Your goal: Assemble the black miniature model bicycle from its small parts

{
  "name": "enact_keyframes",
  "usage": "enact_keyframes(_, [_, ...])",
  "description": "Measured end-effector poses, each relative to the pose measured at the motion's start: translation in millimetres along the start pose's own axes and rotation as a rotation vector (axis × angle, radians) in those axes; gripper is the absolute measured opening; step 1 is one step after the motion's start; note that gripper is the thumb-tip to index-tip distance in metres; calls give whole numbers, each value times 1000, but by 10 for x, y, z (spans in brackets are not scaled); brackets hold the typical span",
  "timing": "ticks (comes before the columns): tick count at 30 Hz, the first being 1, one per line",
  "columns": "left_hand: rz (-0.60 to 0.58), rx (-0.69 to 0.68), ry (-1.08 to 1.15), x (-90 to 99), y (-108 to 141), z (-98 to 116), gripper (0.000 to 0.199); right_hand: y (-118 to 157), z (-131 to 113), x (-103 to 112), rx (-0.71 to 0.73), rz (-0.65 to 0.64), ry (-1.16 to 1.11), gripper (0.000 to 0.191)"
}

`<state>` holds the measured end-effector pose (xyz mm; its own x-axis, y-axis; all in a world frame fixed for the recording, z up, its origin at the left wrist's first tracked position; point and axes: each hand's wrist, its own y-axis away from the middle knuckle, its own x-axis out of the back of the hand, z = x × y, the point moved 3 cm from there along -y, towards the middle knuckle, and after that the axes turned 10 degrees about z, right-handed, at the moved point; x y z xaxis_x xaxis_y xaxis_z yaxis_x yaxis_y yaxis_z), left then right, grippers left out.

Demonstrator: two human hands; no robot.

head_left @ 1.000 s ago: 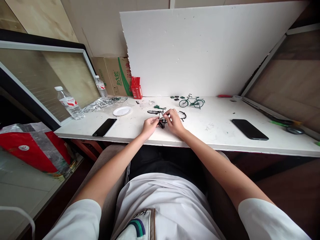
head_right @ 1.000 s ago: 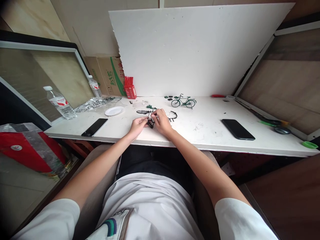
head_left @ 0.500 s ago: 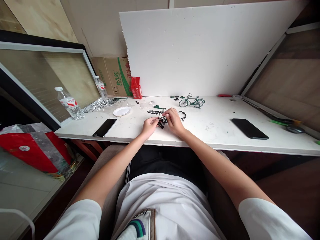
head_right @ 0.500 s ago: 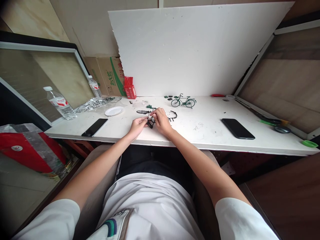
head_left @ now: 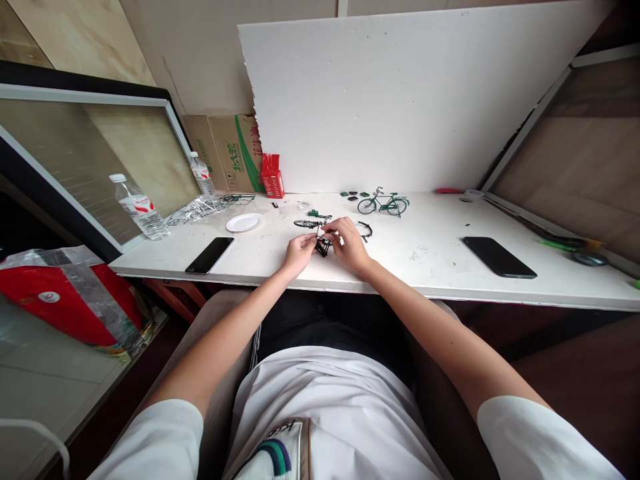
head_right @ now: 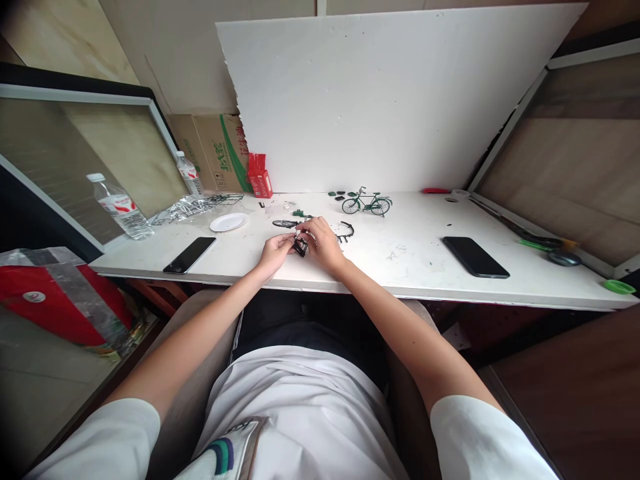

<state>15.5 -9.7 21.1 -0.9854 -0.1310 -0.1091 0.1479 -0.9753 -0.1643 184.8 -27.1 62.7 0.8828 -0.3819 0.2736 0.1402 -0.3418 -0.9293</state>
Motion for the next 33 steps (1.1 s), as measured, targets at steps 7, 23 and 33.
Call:
enact_keyframes(7, [7,0,-22,10,2,1,28,28,45,18,-84,58,17,14])
enact_keyframes(23, [-4,1,3,13,12,11,31,42,24,22,-12,19,12,34])
enact_keyframes(33, [23,-16,-5,32,-6,-14,32,33,25,27,-82,45,115,33])
